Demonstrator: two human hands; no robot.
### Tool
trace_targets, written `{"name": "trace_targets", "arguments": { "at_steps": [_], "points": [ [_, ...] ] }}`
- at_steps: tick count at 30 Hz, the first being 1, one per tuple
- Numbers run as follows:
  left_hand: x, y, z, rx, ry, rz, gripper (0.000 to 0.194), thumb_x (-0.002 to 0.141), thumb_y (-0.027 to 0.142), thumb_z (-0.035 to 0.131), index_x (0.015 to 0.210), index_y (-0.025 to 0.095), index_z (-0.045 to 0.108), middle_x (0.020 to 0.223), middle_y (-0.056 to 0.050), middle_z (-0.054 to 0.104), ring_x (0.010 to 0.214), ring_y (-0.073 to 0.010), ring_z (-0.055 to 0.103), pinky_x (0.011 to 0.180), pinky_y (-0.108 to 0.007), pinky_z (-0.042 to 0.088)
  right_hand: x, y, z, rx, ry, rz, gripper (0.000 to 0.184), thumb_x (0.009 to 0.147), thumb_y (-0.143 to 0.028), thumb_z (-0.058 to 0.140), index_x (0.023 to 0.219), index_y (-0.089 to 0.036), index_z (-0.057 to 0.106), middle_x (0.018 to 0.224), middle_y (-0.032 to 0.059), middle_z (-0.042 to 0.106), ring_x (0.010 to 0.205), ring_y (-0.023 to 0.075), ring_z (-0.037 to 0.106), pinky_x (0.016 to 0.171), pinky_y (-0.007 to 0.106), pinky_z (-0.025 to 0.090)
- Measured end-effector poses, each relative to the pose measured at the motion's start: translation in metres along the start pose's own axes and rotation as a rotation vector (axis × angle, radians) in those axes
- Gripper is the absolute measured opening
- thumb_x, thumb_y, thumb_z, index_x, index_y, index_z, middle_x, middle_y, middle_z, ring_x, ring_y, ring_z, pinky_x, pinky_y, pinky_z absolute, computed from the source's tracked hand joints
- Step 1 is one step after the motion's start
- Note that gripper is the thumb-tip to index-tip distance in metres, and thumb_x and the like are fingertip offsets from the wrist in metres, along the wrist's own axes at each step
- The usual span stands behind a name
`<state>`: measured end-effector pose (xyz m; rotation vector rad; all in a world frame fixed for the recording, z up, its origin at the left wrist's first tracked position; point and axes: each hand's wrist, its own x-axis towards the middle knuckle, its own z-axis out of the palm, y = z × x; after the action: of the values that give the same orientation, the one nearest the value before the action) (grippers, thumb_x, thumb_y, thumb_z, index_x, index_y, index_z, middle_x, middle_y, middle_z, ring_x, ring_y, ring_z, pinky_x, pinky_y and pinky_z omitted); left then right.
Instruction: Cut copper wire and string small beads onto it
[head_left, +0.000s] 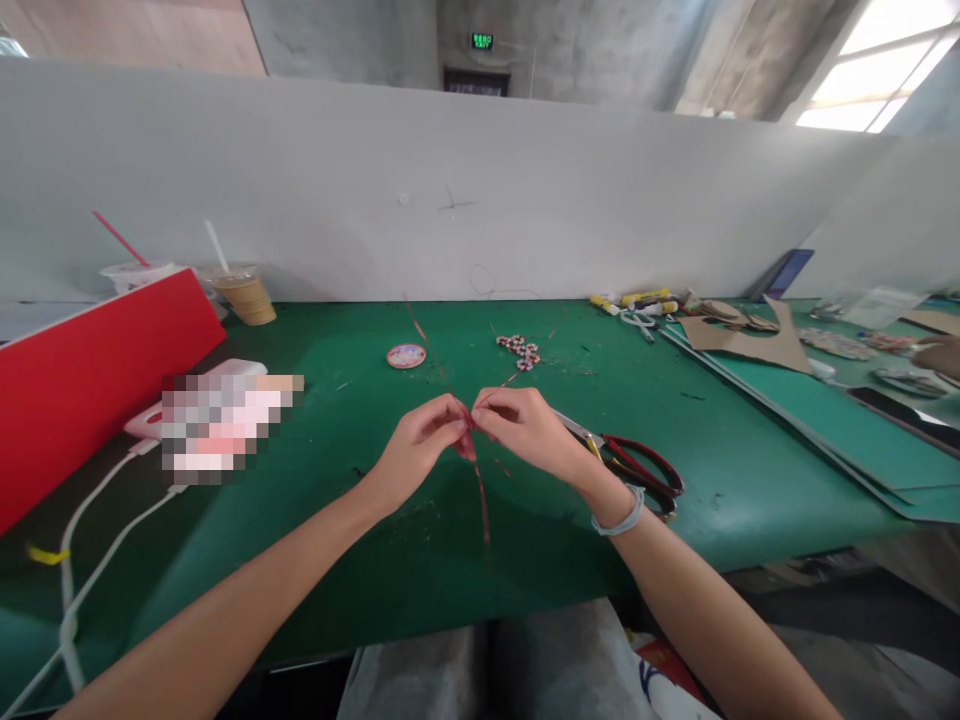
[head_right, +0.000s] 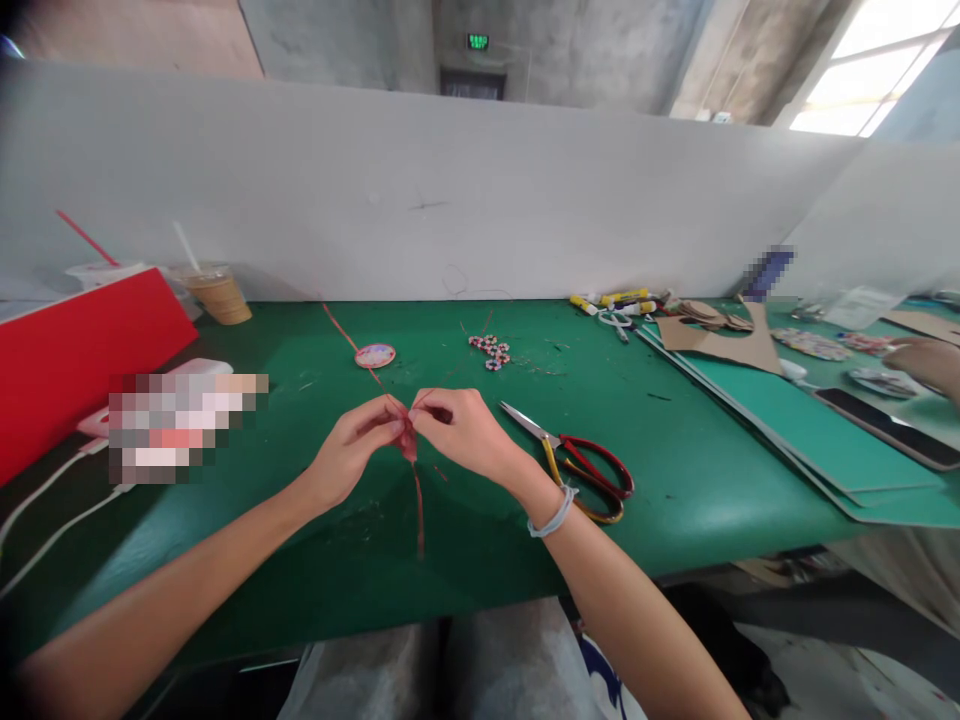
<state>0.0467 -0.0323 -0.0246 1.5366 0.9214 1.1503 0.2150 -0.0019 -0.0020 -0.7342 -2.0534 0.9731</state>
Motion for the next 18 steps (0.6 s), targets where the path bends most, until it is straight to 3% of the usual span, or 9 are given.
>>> {"name": "trace_targets", "arguments": {
  "at_steps": [10, 18],
  "points": [
    [-0.0009, 0.0014, 0.0013, -0.012, 0.012, -0.009, 0.011, 0.085, 0.024, 0.05, 0.078, 0.017, 0.056, 0.065, 0.002, 0.06, 0.061, -0.0146, 0.06, 0.064, -0.03, 0.049, -0.0008, 0.0002, 0.0015, -0.044, 0.006, -0.032, 0.022, 0.08, -0.011, 0.042, 0.06, -0.016, 0.05, 0.062, -0.003, 0.048, 0.053, 0.0072, 0.035, 0.05, 0.021, 0.027],
    [-0.0014, 0.0004, 0.0033, -0.085, 0.054, -0.009, 0.009, 0.08, 0.014, 0.05, 0.075, 0.017, 0.057, 0.065, 0.003, 0.057, 0.063, -0.0128, 0.058, 0.064, -0.027, 0.049, -0.0011, 0.0017, 0.0031, -0.077, 0.015, -0.061, 0.021, 0.078, -0.01, 0.042, 0.06, -0.017, 0.049, 0.061, -0.0036, 0.048, 0.052, 0.007, 0.035, 0.05, 0.021, 0.027]
  ]
}}
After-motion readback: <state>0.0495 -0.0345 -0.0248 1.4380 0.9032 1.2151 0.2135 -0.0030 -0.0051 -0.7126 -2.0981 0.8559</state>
